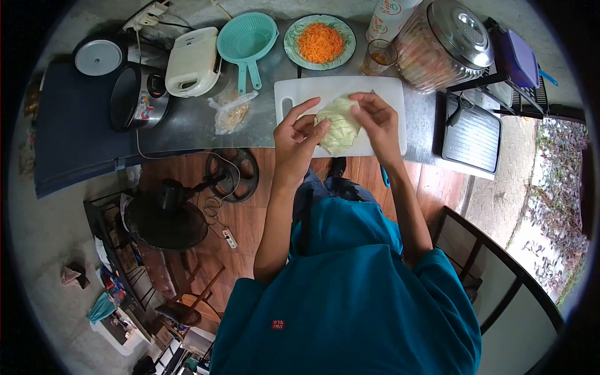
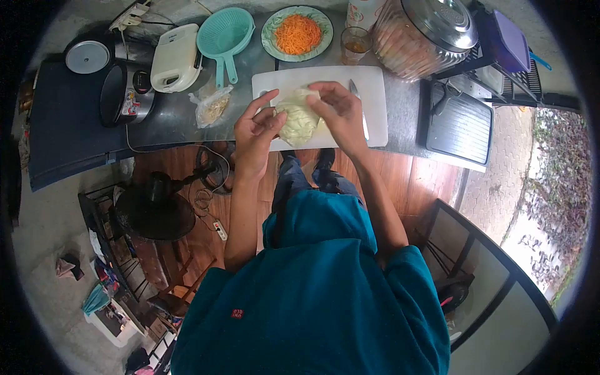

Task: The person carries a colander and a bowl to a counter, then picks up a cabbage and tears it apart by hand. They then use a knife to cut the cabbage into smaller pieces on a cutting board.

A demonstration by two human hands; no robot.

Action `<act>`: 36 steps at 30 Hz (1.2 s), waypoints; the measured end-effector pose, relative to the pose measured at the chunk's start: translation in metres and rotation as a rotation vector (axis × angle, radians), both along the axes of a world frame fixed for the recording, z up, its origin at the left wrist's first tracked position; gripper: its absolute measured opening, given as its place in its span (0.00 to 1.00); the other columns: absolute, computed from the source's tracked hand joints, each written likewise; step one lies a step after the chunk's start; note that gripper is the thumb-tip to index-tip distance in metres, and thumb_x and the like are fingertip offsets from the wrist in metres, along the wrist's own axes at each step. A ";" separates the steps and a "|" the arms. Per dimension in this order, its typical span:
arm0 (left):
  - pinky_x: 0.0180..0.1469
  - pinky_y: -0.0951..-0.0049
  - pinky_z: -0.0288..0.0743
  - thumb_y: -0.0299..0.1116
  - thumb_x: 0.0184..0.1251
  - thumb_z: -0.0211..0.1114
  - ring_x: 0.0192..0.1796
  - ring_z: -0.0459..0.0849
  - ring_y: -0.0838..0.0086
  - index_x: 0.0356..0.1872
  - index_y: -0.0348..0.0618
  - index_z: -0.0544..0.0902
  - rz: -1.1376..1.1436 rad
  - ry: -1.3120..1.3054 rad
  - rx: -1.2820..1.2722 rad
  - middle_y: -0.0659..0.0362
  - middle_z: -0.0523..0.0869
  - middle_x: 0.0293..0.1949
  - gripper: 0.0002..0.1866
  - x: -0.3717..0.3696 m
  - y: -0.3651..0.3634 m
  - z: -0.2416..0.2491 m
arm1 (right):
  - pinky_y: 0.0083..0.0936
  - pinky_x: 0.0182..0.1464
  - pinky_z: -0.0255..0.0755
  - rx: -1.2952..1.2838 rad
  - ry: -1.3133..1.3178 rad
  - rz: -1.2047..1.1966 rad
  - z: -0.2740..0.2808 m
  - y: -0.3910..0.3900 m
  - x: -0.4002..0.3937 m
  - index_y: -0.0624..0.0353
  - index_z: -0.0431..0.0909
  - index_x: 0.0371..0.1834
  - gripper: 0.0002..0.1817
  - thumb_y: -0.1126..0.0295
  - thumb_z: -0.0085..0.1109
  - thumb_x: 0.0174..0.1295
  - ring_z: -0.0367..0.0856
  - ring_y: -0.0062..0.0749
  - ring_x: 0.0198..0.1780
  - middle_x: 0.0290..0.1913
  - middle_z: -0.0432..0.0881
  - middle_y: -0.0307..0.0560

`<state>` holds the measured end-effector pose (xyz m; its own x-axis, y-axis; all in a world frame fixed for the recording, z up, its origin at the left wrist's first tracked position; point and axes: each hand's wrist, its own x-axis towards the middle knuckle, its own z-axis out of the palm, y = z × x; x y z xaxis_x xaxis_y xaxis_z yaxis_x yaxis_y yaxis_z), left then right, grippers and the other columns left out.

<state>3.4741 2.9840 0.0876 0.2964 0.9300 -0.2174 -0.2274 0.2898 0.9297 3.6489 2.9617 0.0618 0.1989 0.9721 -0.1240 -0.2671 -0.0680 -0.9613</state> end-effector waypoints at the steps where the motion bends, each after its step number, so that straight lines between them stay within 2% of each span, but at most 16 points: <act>1: 0.46 0.79 0.79 0.25 0.67 0.66 0.41 0.83 0.81 0.63 0.35 0.74 -0.008 0.017 -0.022 0.60 0.85 0.39 0.24 0.000 -0.001 -0.001 | 0.24 0.55 0.70 0.047 -0.212 -0.036 0.003 0.001 -0.003 0.65 0.80 0.50 0.17 0.69 0.67 0.60 0.78 0.27 0.49 0.46 0.82 0.43; 3: 0.46 0.77 0.80 0.25 0.68 0.66 0.43 0.84 0.80 0.64 0.36 0.73 -0.017 0.034 -0.045 0.59 0.86 0.41 0.24 0.000 -0.001 -0.003 | 0.24 0.54 0.70 0.069 -0.268 -0.048 0.005 0.004 -0.001 0.64 0.80 0.52 0.19 0.69 0.69 0.58 0.78 0.26 0.47 0.42 0.82 0.41; 5: 0.43 0.79 0.81 0.26 0.65 0.69 0.41 0.83 0.82 0.62 0.36 0.76 0.004 -0.069 -0.186 0.60 0.86 0.36 0.24 -0.001 -0.001 -0.005 | 0.24 0.50 0.72 0.018 -0.450 0.011 0.008 0.007 0.005 0.64 0.79 0.54 0.21 0.72 0.69 0.57 0.79 0.24 0.44 0.38 0.82 0.40; 6: 0.43 0.79 0.81 0.26 0.65 0.69 0.41 0.83 0.82 0.62 0.36 0.76 0.001 -0.069 -0.188 0.60 0.86 0.36 0.24 -0.002 -0.001 -0.009 | 0.24 0.50 0.72 0.015 -0.450 0.008 0.011 0.007 0.005 0.64 0.79 0.54 0.21 0.72 0.69 0.57 0.79 0.24 0.44 0.38 0.82 0.40; 8: 0.43 0.77 0.83 0.30 0.69 0.67 0.42 0.85 0.79 0.61 0.35 0.76 0.033 -0.086 -0.204 0.59 0.86 0.39 0.22 -0.003 -0.002 -0.016 | 0.21 0.46 0.74 -0.023 -0.232 0.006 0.016 0.008 0.003 0.65 0.77 0.56 0.21 0.75 0.66 0.59 0.80 0.22 0.42 0.36 0.81 0.40; 11: 0.45 0.74 0.83 0.36 0.74 0.61 0.44 0.87 0.75 0.60 0.35 0.76 0.024 -0.165 -0.237 0.59 0.87 0.42 0.20 -0.004 0.000 -0.014 | 0.18 0.43 0.74 0.073 -0.107 -0.051 0.023 0.008 -0.004 0.65 0.75 0.58 0.20 0.77 0.63 0.62 0.81 0.21 0.40 0.36 0.81 0.42; 15: 0.48 0.70 0.84 0.40 0.78 0.54 0.46 0.87 0.72 0.60 0.35 0.76 -0.058 -0.307 -0.320 0.57 0.87 0.46 0.20 -0.009 0.002 -0.025 | 0.19 0.44 0.75 0.094 -0.115 -0.069 0.023 0.006 -0.010 0.65 0.73 0.59 0.20 0.78 0.61 0.63 0.82 0.22 0.43 0.38 0.82 0.44; 17: 0.60 0.64 0.78 0.44 0.78 0.51 0.58 0.82 0.68 0.64 0.34 0.71 -0.125 -0.266 -0.320 0.54 0.80 0.59 0.25 -0.009 0.001 -0.035 | 0.22 0.45 0.76 0.133 -0.077 -0.066 0.026 0.002 -0.015 0.64 0.76 0.56 0.17 0.77 0.63 0.63 0.83 0.24 0.44 0.41 0.84 0.46; 18: 0.60 0.64 0.78 0.44 0.78 0.51 0.58 0.82 0.68 0.64 0.34 0.71 -0.128 -0.268 -0.320 0.54 0.80 0.59 0.25 -0.009 -0.001 -0.039 | 0.22 0.45 0.76 0.134 -0.080 -0.068 0.025 0.001 -0.015 0.64 0.76 0.56 0.17 0.77 0.63 0.63 0.83 0.24 0.44 0.41 0.84 0.46; 20: 0.63 0.62 0.75 0.43 0.78 0.49 0.62 0.79 0.67 0.66 0.36 0.70 -0.136 -0.307 -0.343 0.54 0.78 0.62 0.24 -0.008 -0.005 -0.045 | 0.26 0.47 0.76 0.275 -0.442 -0.053 0.022 -0.001 -0.017 0.62 0.79 0.52 0.15 0.77 0.64 0.62 0.84 0.26 0.44 0.43 0.85 0.47; 24: 0.65 0.60 0.73 0.42 0.78 0.48 0.65 0.77 0.66 0.67 0.37 0.68 -0.153 -0.392 -0.427 0.54 0.76 0.64 0.24 -0.009 -0.005 -0.047 | 0.28 0.48 0.76 0.303 -0.406 -0.076 0.019 -0.001 -0.022 0.60 0.82 0.51 0.14 0.76 0.65 0.60 0.84 0.30 0.43 0.45 0.86 0.48; 26: 0.66 0.58 0.72 0.45 0.79 0.47 0.66 0.76 0.66 0.68 0.39 0.67 -0.147 -0.424 -0.456 0.54 0.75 0.65 0.25 -0.010 -0.003 -0.048 | 0.22 0.51 0.76 0.313 -0.451 0.017 0.020 -0.001 -0.018 0.67 0.76 0.56 0.18 0.82 0.63 0.63 0.82 0.27 0.49 0.44 0.84 0.48; 29: 0.65 0.60 0.73 0.45 0.79 0.49 0.64 0.77 0.67 0.67 0.38 0.68 -0.131 -0.538 -0.501 0.55 0.77 0.63 0.25 -0.004 0.002 -0.029 | 0.25 0.54 0.74 0.302 -0.410 0.061 0.026 0.000 -0.019 0.65 0.75 0.60 0.21 0.78 0.63 0.64 0.81 0.29 0.53 0.47 0.84 0.48; 33: 0.64 0.63 0.74 0.43 0.78 0.52 0.62 0.79 0.68 0.65 0.37 0.70 -0.261 -0.314 -0.265 0.56 0.78 0.61 0.24 -0.008 0.005 -0.042 | 0.33 0.58 0.73 0.315 -0.589 0.022 0.032 0.010 -0.013 0.58 0.72 0.66 0.26 0.69 0.64 0.63 0.83 0.34 0.51 0.48 0.85 0.49; 35: 0.64 0.65 0.75 0.40 0.78 0.55 0.61 0.80 0.69 0.63 0.36 0.71 -0.145 -0.402 -0.155 0.56 0.79 0.60 0.22 -0.008 0.004 -0.044 | 0.34 0.60 0.71 0.258 -0.371 -0.049 0.025 0.011 -0.008 0.60 0.69 0.68 0.29 0.68 0.63 0.64 0.82 0.35 0.52 0.48 0.84 0.48; 36: 0.66 0.63 0.74 0.40 0.78 0.53 0.62 0.79 0.67 0.63 0.35 0.70 0.000 -0.491 -0.163 0.53 0.79 0.61 0.22 0.000 0.000 -0.031 | 0.32 0.57 0.72 0.263 -0.344 -0.060 0.026 0.008 -0.007 0.65 0.69 0.67 0.30 0.67 0.65 0.63 0.82 0.34 0.50 0.48 0.84 0.48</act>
<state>3.4740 2.9840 0.0566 0.4000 0.8956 -0.1949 -0.6257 0.4222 0.6559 3.6417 2.9699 0.0881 0.2424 0.9473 0.2094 0.0757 0.1967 -0.9775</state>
